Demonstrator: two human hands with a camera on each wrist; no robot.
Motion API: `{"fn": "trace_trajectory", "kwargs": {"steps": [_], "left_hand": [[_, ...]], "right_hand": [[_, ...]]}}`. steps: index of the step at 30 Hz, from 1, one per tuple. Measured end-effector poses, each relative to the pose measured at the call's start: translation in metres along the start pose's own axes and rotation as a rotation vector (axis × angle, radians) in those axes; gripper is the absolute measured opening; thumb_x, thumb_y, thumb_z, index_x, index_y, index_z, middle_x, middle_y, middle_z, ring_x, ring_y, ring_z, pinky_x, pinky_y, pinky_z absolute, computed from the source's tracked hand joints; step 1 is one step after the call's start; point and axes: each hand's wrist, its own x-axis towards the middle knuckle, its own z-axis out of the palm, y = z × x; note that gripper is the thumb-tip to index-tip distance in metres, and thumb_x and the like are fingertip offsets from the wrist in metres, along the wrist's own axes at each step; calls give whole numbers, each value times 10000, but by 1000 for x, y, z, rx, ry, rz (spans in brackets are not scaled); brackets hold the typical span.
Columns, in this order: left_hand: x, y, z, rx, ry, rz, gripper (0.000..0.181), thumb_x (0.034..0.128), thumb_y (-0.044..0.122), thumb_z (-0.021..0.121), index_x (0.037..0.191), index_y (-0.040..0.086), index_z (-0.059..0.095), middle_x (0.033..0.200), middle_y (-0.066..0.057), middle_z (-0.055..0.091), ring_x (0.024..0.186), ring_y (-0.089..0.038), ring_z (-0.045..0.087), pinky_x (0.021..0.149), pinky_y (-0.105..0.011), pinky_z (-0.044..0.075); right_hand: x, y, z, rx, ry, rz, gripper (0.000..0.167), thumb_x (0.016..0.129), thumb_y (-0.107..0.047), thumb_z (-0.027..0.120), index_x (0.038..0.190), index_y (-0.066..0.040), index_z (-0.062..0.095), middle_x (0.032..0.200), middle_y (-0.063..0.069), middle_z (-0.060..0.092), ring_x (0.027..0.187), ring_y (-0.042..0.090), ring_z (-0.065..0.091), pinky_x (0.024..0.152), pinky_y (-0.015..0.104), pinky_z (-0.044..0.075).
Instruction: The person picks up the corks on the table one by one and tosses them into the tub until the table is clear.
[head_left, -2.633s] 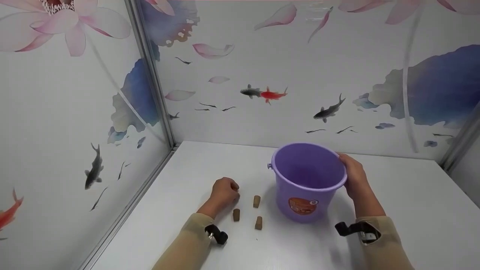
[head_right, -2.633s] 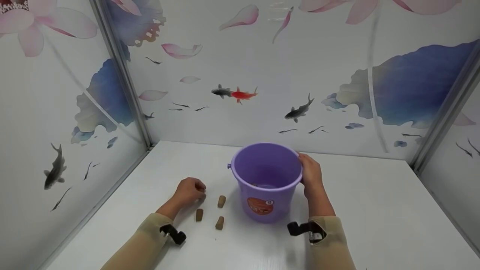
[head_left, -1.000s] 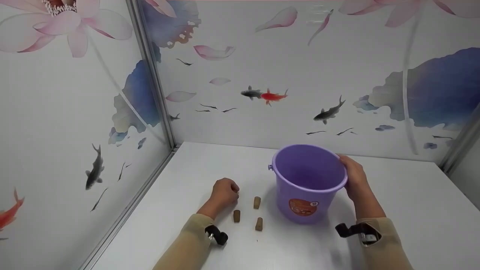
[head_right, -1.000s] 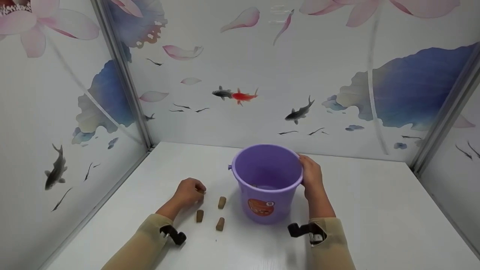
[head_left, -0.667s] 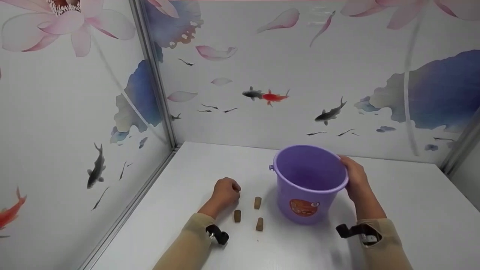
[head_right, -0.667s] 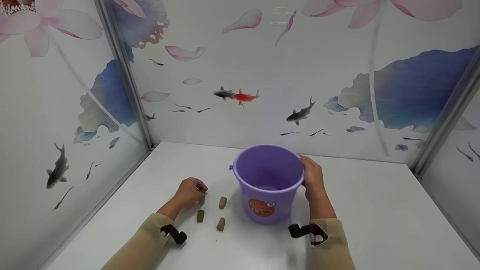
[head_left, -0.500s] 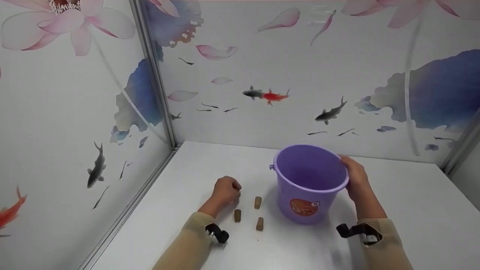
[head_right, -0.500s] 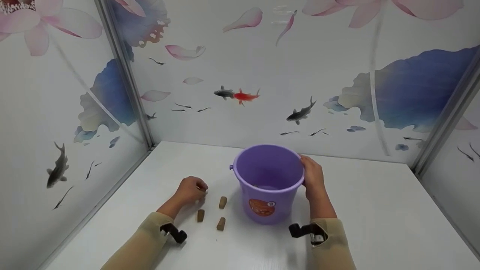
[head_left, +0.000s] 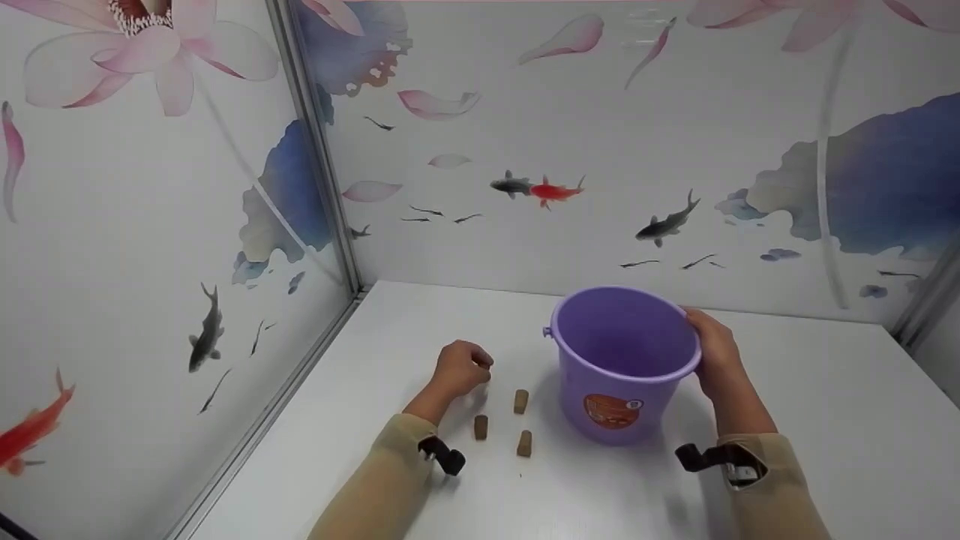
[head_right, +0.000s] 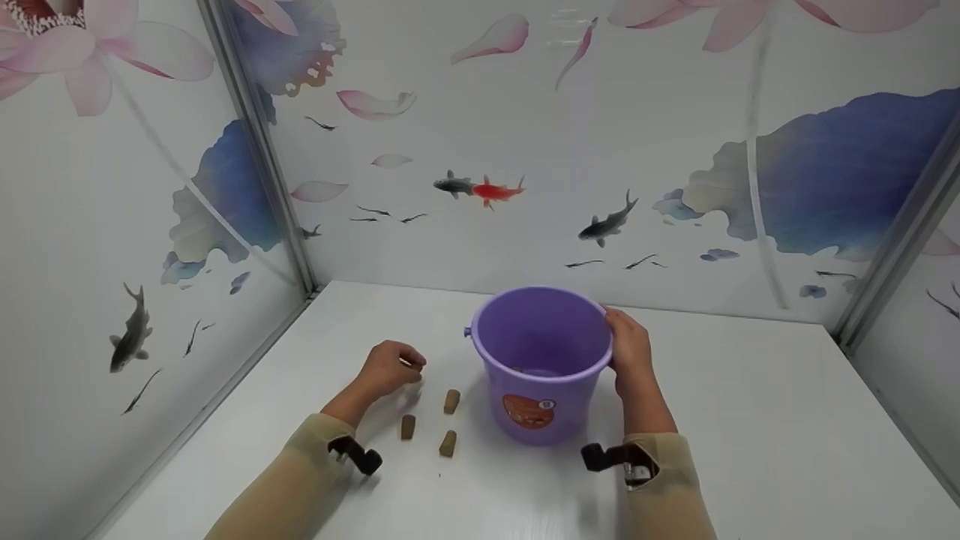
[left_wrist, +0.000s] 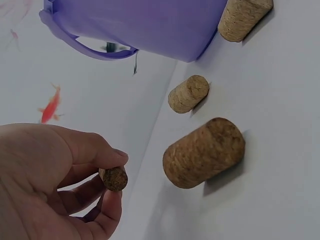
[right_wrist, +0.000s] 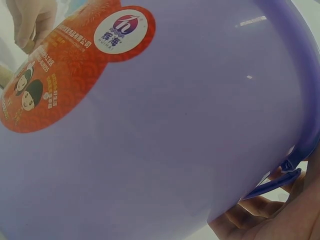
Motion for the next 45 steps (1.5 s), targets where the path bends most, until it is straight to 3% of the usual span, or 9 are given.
{"fn": "trace_trajectory", "kwargs": {"steps": [3,11,15,33,45], "left_hand": [[2,4,-2,37,12,25,183,845,-5,743,1007,24,821,923,-60,751,847,-159,609,798,-345,550],[6,17,-13,50,28,-27,169,889,7,767,1050,39,809,1006,-87,737,911,-199,623,816,-371,577],[8,21,-18,67,30,-18,173,898,12,763,1064,34,809,1019,-96,741,912,-202,622,805,-364,577],[16,40,-35,110,43,45,206,883,6,759,1082,11,814,1036,-128,777,973,-259,706,861,-418,597],[21,49,-40,83,44,28,214,887,12,761,1095,9,810,1046,-131,776,983,-265,709,859,-418,601]], "right_hand": [[0,0,0,14,-6,-3,356,1148,-277,410,1329,-183,701,1028,-218,719,1037,27,670,927,245,553],[0,0,3,11,2,-4,393,1149,-254,399,1417,-113,650,1037,-236,703,1057,8,644,941,224,535],[-1,0,4,10,1,3,410,1148,-263,402,1454,-106,626,1050,-241,698,1068,7,645,949,222,537],[3,-2,2,7,12,8,355,1141,-275,415,1316,-156,700,1023,-189,712,1011,37,656,892,246,562],[1,0,2,-16,0,17,492,1153,-288,392,1547,-19,512,1093,-219,685,1099,21,632,958,236,542]]}}
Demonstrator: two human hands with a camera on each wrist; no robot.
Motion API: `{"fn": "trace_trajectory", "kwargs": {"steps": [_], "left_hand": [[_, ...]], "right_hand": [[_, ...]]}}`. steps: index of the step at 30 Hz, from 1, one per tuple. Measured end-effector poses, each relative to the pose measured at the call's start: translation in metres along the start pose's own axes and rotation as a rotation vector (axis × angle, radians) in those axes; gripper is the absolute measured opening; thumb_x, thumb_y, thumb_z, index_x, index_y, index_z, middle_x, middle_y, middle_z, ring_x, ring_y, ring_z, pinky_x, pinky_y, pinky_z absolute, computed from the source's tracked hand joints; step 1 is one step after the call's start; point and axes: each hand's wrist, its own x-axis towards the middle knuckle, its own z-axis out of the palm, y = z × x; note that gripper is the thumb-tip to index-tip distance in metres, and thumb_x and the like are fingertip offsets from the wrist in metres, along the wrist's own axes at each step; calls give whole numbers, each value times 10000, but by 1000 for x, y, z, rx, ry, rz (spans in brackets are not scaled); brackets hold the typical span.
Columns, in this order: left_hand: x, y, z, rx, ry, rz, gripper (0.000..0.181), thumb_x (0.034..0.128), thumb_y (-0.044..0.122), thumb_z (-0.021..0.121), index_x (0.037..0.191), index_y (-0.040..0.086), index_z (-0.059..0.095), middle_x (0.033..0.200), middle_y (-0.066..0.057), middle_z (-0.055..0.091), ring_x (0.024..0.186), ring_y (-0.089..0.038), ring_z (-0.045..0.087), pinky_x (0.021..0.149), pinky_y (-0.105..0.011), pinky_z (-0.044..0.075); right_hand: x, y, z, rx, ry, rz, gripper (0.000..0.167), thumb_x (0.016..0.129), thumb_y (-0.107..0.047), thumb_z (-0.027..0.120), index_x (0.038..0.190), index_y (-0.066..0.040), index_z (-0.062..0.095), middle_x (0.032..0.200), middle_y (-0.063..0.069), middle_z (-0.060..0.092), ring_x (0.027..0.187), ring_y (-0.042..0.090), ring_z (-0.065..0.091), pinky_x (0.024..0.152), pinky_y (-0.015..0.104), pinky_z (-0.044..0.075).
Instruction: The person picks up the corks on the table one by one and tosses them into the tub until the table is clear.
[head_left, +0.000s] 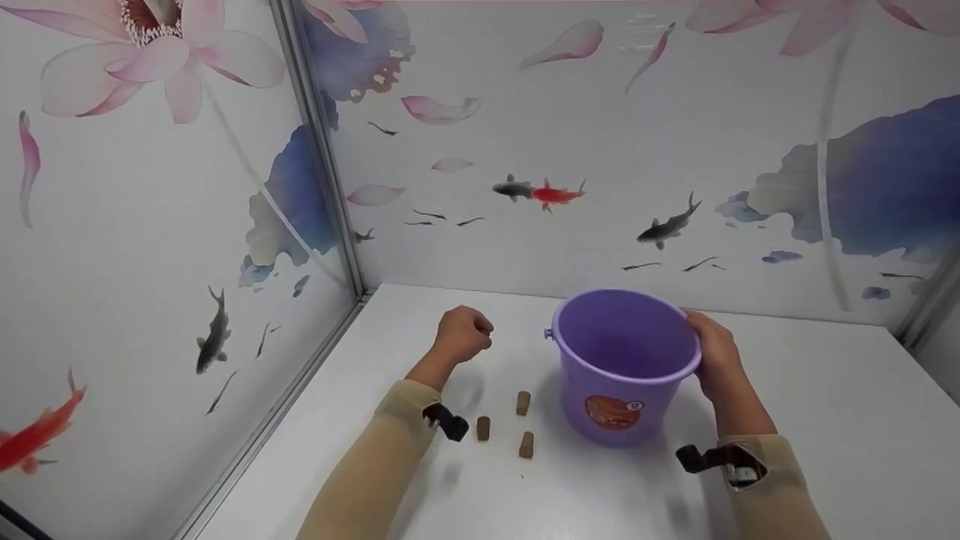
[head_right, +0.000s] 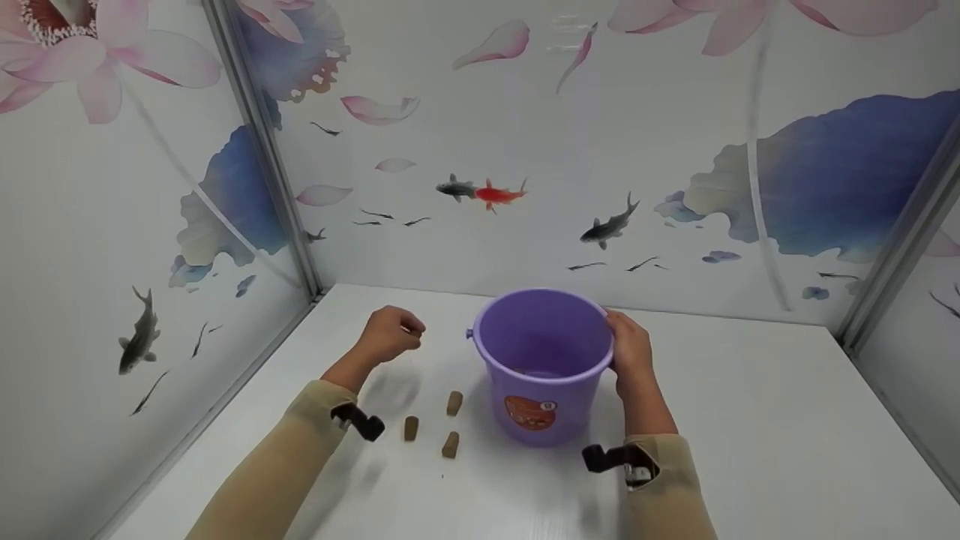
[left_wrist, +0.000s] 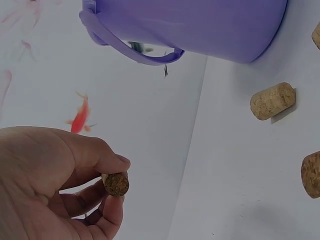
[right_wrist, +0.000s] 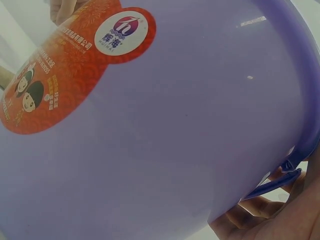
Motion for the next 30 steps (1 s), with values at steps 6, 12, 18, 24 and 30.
{"fn": "trace_trajectory", "kwargs": {"steps": [6,12,18,24,30], "left_hand": [[0,8,-8,21,12,27,224,885,3,747,1099,4,811,1060,-137,776,1007,-276,709,888,-432,601],[0,14,-10,32,11,25,218,896,13,750,1107,7,805,1066,-135,769,1015,-279,705,888,-432,601],[5,20,-6,67,19,82,239,891,5,735,1117,1,811,1061,-135,786,995,-275,716,881,-433,601],[7,24,-3,93,19,88,246,890,-2,742,1126,0,812,1080,-139,792,1009,-272,722,903,-437,606],[9,29,-4,93,6,80,240,896,3,747,1128,-6,811,1101,-150,785,1050,-294,715,936,-457,599]], "right_hand": [[0,1,4,6,5,9,504,1152,-279,383,1560,-2,492,1133,-170,695,1092,36,649,960,253,549],[0,0,4,-7,7,-8,510,1153,-271,367,1556,19,485,1134,-161,696,1081,36,652,950,252,552],[-1,-3,1,-14,9,-16,506,1152,-286,373,1535,20,498,1042,-190,698,1007,25,673,883,236,566],[-1,-2,0,-5,13,-5,491,1152,-278,373,1526,6,516,1065,-184,698,1039,32,657,912,236,553],[1,0,2,-8,13,-3,515,1156,-282,362,1566,9,472,1149,-151,692,1083,39,646,941,249,552]]}}
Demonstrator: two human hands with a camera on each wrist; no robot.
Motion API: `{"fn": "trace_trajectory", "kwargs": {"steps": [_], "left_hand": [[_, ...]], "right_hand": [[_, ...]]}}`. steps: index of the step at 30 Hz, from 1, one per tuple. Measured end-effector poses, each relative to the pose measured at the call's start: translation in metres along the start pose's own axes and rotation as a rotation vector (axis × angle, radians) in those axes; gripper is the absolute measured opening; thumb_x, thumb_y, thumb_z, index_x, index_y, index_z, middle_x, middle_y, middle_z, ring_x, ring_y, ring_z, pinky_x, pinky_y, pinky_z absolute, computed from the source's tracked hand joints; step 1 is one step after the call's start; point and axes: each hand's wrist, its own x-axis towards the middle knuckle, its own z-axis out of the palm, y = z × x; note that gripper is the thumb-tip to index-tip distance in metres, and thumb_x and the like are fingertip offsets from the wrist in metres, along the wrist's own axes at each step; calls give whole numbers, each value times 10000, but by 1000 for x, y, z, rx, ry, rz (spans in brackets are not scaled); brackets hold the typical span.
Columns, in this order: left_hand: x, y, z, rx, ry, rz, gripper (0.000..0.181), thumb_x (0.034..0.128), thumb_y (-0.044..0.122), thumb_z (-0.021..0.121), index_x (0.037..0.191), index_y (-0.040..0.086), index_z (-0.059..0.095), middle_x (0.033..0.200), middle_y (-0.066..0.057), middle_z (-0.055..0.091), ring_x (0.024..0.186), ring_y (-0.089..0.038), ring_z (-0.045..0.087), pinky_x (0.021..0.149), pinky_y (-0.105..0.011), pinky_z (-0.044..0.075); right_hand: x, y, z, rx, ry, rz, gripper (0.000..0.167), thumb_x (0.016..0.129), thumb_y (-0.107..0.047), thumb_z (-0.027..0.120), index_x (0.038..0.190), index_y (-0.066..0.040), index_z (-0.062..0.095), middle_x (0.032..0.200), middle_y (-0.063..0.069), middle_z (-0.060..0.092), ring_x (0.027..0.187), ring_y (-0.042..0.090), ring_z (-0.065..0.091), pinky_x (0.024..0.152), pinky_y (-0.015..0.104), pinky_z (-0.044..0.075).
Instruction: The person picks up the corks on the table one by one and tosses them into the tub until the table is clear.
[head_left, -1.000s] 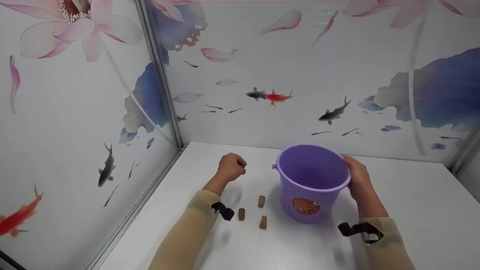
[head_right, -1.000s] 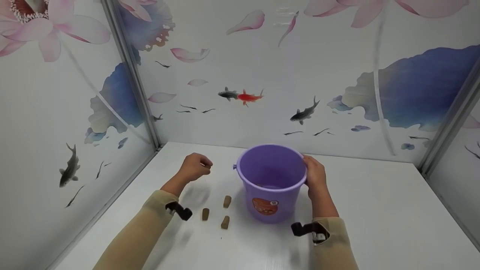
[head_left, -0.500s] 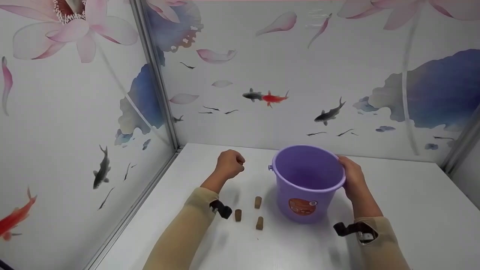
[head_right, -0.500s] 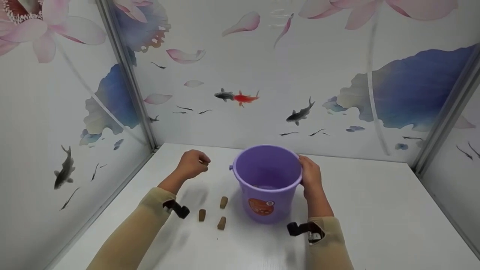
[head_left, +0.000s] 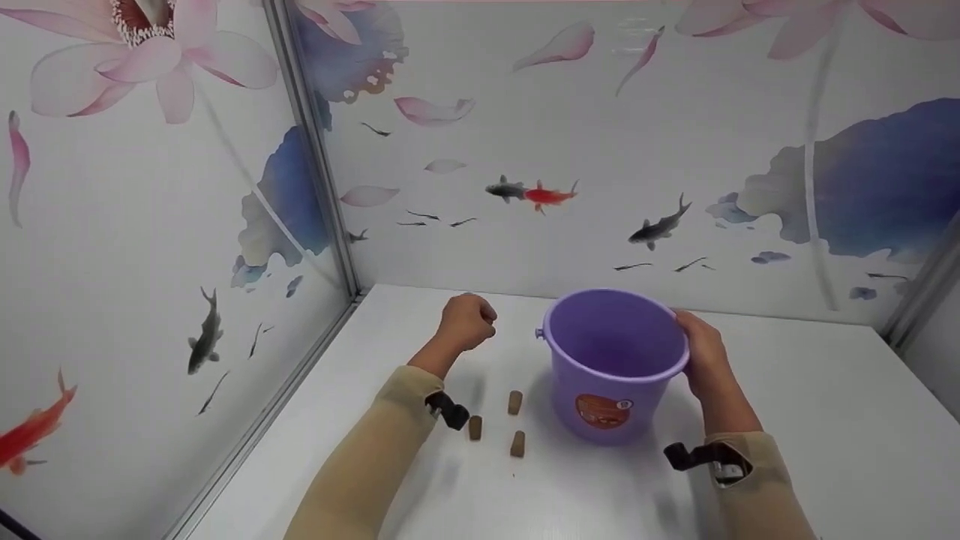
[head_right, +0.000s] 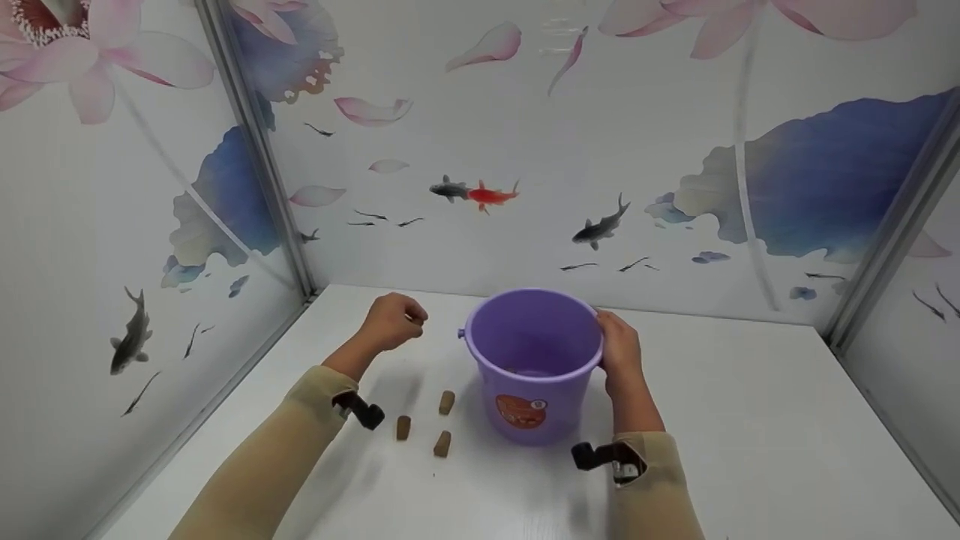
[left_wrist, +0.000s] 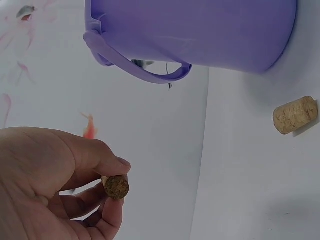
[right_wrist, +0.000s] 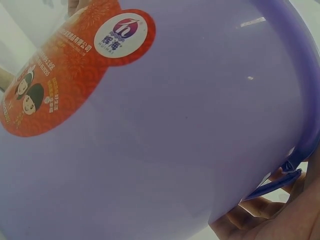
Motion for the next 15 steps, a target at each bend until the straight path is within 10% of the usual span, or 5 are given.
{"fn": "trace_trajectory", "kwargs": {"steps": [15], "left_hand": [[5,11,-1,19,-2,-20,252,892,5,750,1136,-4,813,1128,-150,792,1103,-314,730,952,-454,603]], "right_hand": [[-3,-2,2,-10,30,-5,494,1143,-273,375,1521,7,526,1123,-144,698,1060,53,656,930,256,555]]}}
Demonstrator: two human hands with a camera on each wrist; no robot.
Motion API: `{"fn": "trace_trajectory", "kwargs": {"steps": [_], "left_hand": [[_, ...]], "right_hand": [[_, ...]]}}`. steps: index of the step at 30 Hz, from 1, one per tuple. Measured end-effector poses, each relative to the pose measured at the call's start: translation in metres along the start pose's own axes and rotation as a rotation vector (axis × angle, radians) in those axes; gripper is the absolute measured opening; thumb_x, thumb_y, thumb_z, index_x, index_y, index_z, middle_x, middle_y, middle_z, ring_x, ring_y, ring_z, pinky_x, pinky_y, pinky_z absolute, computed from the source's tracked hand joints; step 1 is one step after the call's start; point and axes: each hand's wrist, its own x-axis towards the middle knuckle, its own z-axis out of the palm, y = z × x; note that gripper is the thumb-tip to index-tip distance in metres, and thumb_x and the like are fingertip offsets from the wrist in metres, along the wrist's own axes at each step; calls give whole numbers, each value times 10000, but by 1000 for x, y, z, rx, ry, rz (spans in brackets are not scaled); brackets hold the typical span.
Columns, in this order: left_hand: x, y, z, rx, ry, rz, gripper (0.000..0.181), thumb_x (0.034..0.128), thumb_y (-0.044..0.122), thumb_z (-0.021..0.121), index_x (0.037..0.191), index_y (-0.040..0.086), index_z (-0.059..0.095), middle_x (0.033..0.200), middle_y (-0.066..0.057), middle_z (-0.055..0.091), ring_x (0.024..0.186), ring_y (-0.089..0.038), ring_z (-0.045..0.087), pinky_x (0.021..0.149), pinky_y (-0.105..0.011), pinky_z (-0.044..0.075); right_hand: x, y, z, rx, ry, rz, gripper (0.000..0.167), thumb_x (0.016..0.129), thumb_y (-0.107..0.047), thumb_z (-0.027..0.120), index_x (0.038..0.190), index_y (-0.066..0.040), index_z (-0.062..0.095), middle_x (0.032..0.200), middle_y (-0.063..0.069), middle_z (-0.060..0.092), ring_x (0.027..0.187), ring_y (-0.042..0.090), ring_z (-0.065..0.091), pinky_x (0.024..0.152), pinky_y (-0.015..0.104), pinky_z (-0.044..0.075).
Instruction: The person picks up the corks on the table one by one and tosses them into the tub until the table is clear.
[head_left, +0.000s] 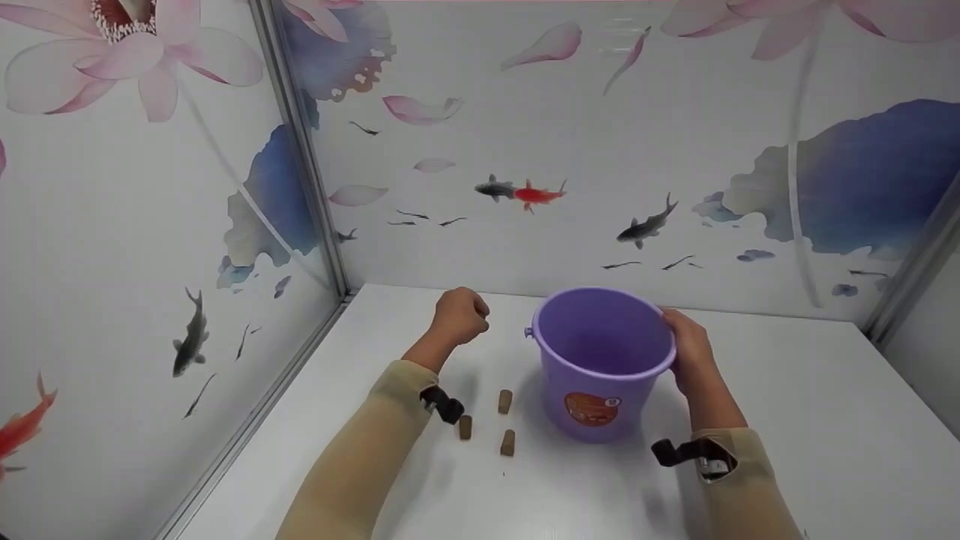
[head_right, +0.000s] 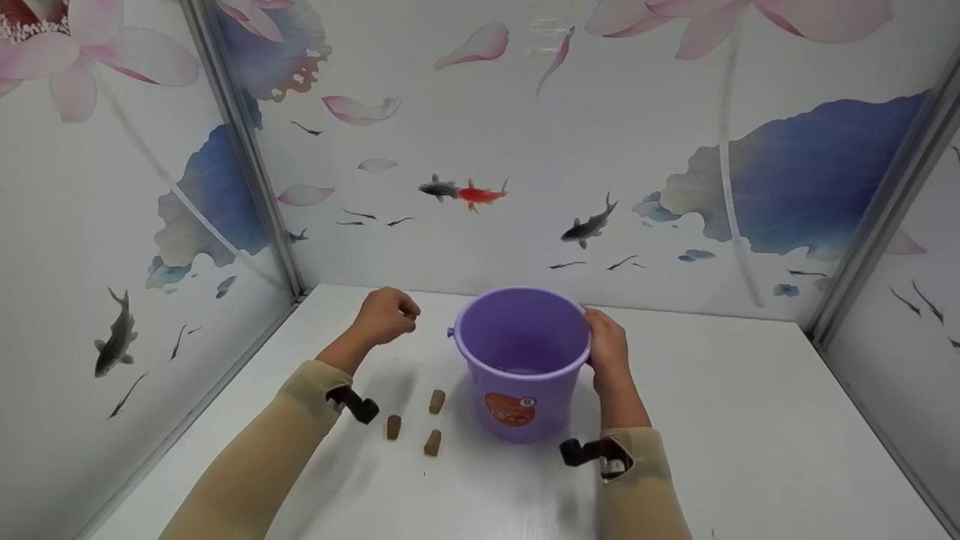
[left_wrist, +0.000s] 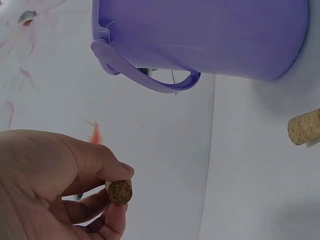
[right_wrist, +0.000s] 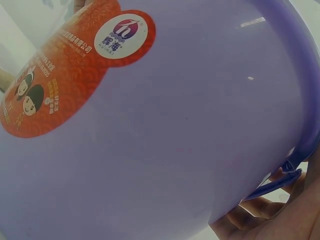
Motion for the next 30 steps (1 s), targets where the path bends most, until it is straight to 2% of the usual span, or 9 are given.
{"fn": "trace_trajectory", "kwargs": {"steps": [3,11,14,18,21,23,25,27,30], "left_hand": [[0,1,-3,9,10,4,256,882,-4,747,1129,-5,816,1122,-150,796,1092,-306,734,951,-452,605],[0,8,-4,-27,3,0,240,880,4,754,1112,-6,814,1093,-142,792,988,-259,713,898,-434,612],[0,10,-3,-34,-3,-2,174,882,-4,747,1042,-5,814,985,-106,769,876,-200,642,814,-384,583],[2,14,-3,-37,-2,11,82,889,-3,734,947,11,789,842,-36,652,802,-175,525,733,-348,488],[3,17,-4,-29,8,22,109,885,1,739,966,31,805,854,-8,652,822,-167,531,771,-349,517],[4,18,-4,-28,9,37,76,878,-11,728,886,48,774,797,-3,609,791,-172,509,730,-347,486],[5,19,-4,-35,8,46,114,872,-23,721,819,76,741,754,7,579,757,-168,493,692,-336,467],[6,19,-3,-37,2,58,201,862,-34,711,735,108,645,699,31,482,713,-162,442,642,-316,381],[6,21,-2,-37,-7,60,282,857,-40,704,690,143,571,665,48,431,689,-152,401,618,-304,337]], "right_hand": [[1,-1,3,-10,-3,-1,495,1142,-281,383,1513,10,533,1137,-112,700,1061,75,660,940,281,560],[3,1,3,3,2,16,500,1144,-257,381,1544,22,491,1112,-145,696,1038,35,648,926,248,548],[3,3,2,-3,-3,20,499,1148,-256,371,1544,25,486,1125,-131,695,1042,46,648,930,255,550],[3,2,1,-11,4,11,476,1145,-260,365,1495,17,530,1079,-128,696,1021,65,655,904,263,562],[4,1,0,-6,5,9,471,1142,-249,364,1488,22,534,1058,-131,697,1010,66,657,899,268,565],[5,1,0,7,2,8,475,1142,-236,366,1503,29,523,1059,-143,701,1015,56,658,911,267,561],[5,1,-1,16,-1,8,482,1144,-231,367,1519,36,508,1069,-151,702,1029,50,654,926,267,555],[6,2,-2,16,-5,12,487,1146,-242,372,1529,26,507,1081,-161,700,1040,48,652,931,267,554],[5,2,-2,6,-7,25,498,1148,-282,384,1540,-3,511,1109,-156,695,1051,54,651,921,264,559]]}}
